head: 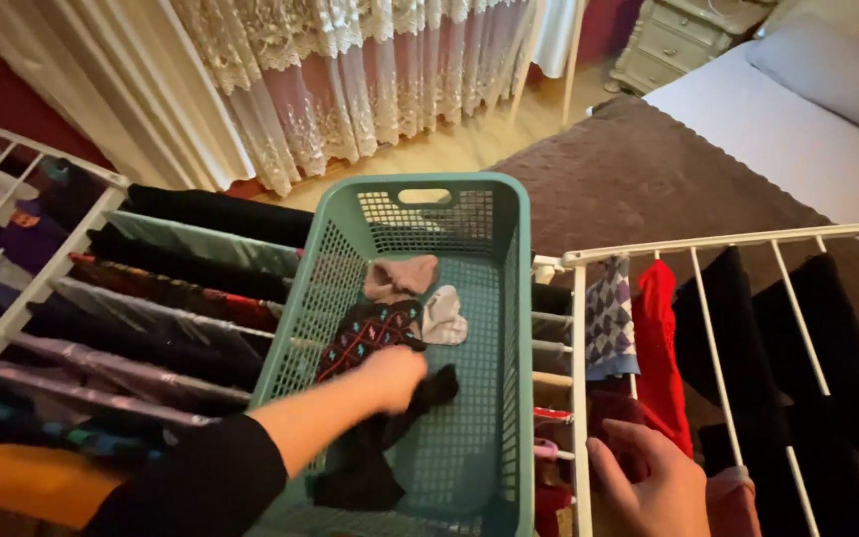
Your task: The person removes various garments from a green laundry basket and hangs them on a white drying rack. Items include socks, underwear, and small shirts, which are placed one by one onto the rack bars.
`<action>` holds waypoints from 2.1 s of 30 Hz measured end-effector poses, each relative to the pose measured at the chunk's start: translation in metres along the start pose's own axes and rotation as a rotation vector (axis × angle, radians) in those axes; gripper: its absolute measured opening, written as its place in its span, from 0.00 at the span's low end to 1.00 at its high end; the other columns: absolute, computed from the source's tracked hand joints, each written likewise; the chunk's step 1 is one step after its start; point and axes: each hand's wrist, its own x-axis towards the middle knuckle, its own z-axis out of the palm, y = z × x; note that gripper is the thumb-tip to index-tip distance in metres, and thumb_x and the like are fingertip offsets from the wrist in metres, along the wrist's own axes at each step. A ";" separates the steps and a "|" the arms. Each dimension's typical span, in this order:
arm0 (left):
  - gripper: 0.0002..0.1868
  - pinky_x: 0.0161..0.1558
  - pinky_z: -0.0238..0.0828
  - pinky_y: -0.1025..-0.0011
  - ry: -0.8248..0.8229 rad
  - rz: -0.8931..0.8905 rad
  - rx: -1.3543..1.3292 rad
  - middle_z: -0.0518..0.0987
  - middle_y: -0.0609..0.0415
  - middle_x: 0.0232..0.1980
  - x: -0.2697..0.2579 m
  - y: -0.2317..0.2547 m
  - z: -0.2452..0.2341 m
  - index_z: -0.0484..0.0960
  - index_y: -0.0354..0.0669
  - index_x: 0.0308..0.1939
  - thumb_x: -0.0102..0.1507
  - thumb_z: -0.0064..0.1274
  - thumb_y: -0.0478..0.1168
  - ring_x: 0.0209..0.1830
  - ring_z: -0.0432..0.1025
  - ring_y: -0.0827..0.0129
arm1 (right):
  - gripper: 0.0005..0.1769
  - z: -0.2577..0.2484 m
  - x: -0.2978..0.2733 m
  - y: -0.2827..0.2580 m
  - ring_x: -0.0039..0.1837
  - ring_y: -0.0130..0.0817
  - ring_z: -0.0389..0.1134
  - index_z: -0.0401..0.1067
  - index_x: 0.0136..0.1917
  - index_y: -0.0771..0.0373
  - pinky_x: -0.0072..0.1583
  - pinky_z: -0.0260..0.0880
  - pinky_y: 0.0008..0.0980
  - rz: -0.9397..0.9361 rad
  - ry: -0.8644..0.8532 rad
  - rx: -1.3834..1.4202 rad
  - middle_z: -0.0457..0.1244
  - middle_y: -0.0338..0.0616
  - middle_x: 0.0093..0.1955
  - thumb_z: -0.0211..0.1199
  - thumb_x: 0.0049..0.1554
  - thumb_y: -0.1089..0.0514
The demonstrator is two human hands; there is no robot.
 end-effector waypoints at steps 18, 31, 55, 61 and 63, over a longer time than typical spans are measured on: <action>0.34 0.58 0.81 0.60 0.561 0.256 -1.749 0.84 0.47 0.57 -0.193 -0.015 -0.171 0.78 0.36 0.60 0.51 0.68 0.38 0.55 0.80 0.61 | 0.08 0.017 0.009 -0.142 0.56 0.38 0.73 0.73 0.47 0.63 0.55 0.73 0.36 -0.226 -0.496 0.941 0.65 0.42 0.45 0.65 0.58 0.57; 0.10 0.36 0.63 0.79 0.713 0.597 -1.548 0.72 0.61 0.37 -0.205 0.035 -0.217 0.72 0.47 0.37 0.62 0.60 0.36 0.33 0.65 0.79 | 0.14 -0.057 -0.034 -0.125 0.44 0.25 0.61 0.76 0.48 0.67 0.46 0.60 0.25 -0.698 -0.383 0.877 0.61 0.36 0.43 0.68 0.57 0.53; 0.13 0.44 0.73 0.77 0.702 0.688 -1.810 0.86 0.50 0.38 -0.100 0.181 -0.305 0.89 0.34 0.44 0.55 0.65 0.30 0.38 0.77 0.72 | 0.08 -0.274 0.018 0.114 0.49 0.33 0.69 0.75 0.42 0.65 0.54 0.68 0.31 -0.586 -0.181 0.647 0.68 0.45 0.47 0.72 0.52 0.60; 0.24 0.47 0.79 0.72 0.613 0.804 -1.926 0.85 0.48 0.46 -0.090 0.214 -0.331 0.83 0.33 0.58 0.56 0.62 0.26 0.42 0.79 0.68 | 0.05 -0.324 0.045 0.122 0.41 0.30 0.68 0.72 0.51 0.64 0.44 0.69 0.26 -0.501 -0.017 0.972 0.67 0.44 0.44 0.62 0.60 0.64; 0.26 0.48 0.78 0.75 0.634 0.863 -1.902 0.85 0.50 0.47 -0.087 0.220 -0.343 0.82 0.34 0.60 0.56 0.62 0.27 0.43 0.78 0.71 | 0.06 -0.342 0.049 0.119 0.39 0.30 0.68 0.72 0.53 0.64 0.43 0.71 0.27 -0.564 -0.009 0.949 0.67 0.43 0.40 0.62 0.61 0.63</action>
